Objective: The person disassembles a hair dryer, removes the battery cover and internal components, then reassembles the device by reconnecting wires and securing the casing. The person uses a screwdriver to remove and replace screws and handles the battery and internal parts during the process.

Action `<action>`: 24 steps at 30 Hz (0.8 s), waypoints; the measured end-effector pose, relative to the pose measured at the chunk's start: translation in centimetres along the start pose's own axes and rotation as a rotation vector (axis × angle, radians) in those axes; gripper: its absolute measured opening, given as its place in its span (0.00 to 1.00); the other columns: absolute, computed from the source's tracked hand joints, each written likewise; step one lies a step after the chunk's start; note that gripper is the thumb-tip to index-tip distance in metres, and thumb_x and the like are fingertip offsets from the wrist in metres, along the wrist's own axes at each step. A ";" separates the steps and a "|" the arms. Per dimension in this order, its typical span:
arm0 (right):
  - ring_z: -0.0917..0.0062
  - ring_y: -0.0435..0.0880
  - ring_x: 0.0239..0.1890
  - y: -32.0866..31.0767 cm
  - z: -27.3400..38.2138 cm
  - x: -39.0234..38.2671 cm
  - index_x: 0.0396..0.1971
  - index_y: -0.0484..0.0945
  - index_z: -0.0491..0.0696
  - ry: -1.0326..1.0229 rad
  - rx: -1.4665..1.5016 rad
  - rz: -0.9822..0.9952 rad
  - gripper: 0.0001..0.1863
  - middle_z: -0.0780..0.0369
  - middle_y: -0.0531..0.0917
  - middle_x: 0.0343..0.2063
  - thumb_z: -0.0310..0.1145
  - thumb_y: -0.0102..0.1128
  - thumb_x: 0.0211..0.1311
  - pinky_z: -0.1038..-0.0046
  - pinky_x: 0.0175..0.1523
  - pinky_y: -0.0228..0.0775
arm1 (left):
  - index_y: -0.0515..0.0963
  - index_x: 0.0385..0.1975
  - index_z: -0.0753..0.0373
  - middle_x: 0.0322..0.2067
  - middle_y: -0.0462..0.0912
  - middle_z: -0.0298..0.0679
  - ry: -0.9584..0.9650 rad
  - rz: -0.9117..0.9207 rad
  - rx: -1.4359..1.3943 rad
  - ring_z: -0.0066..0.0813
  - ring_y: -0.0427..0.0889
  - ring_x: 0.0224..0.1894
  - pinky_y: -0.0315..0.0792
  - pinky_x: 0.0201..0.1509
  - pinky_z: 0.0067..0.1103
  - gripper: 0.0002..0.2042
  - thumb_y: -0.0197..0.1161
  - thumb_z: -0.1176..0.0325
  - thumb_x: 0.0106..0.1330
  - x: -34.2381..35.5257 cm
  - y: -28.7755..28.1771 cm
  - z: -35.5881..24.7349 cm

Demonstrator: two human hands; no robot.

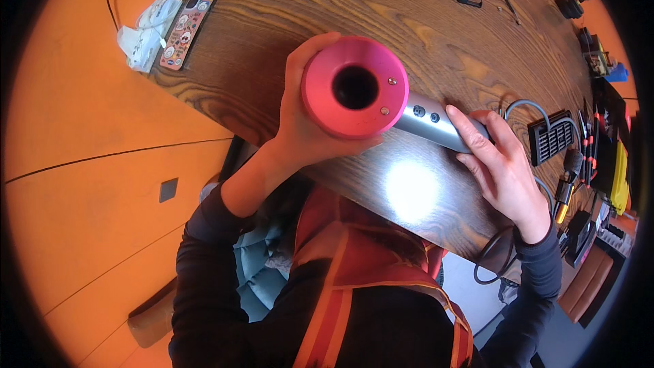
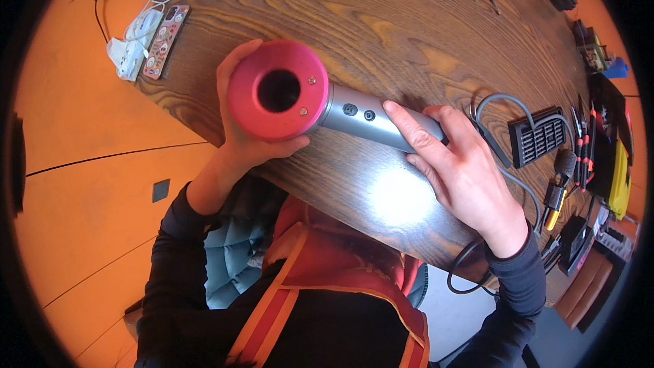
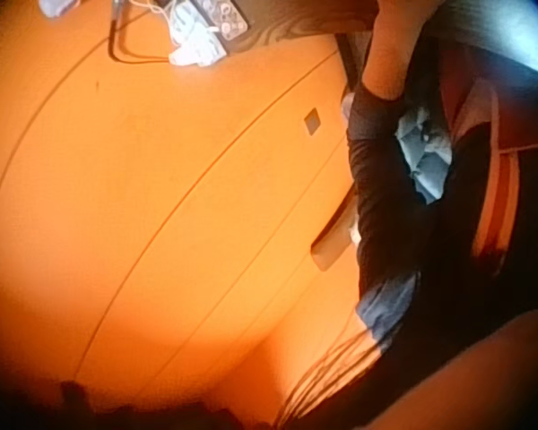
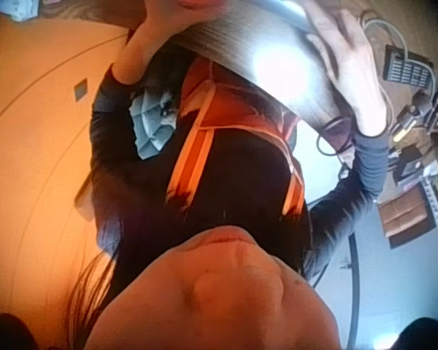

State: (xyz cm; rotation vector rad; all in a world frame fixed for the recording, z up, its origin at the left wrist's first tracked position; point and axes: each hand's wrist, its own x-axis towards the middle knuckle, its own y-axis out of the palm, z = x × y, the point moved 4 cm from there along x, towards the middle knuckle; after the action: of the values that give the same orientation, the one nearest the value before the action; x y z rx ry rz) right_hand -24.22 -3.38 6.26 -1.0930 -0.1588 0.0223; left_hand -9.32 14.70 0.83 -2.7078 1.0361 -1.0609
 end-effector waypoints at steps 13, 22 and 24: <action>0.62 0.76 0.31 -0.8 0.3 -1.6 0.61 0.60 0.60 0.193 0.159 0.123 0.37 0.56 0.73 0.34 0.35 0.63 0.48 0.66 0.38 0.70 | 0.50 0.58 0.62 0.51 0.66 0.43 -0.016 0.107 -0.086 0.32 0.69 0.53 0.66 0.56 0.28 0.52 0.79 0.64 0.32 0.3 -0.8 0.6; 0.54 0.72 0.51 0.5 -0.5 -2.6 0.58 0.60 0.45 0.302 0.262 0.051 0.32 0.51 0.70 0.53 0.34 0.61 0.54 0.66 0.53 0.66 | 0.51 0.57 0.66 0.48 0.64 0.45 0.022 -0.440 0.060 0.33 0.67 0.50 0.65 0.55 0.29 0.41 0.70 0.72 0.45 -2.2 -1.0 -1.3; 0.54 0.73 0.51 0.8 -0.5 -2.2 0.58 0.60 0.45 0.337 0.300 0.007 0.32 0.51 0.71 0.52 0.35 0.60 0.54 0.66 0.53 0.66 | 0.52 0.56 0.67 0.48 0.63 0.44 0.079 -0.454 -0.038 0.32 0.67 0.49 0.65 0.54 0.28 0.35 0.65 0.76 0.49 -3.7 0.5 -4.2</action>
State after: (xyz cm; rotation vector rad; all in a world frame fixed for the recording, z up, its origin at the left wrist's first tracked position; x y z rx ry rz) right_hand -26.31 -3.64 5.09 -0.7835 0.1484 -0.1282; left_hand -14.18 17.35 1.73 -3.0349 0.4532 -1.2204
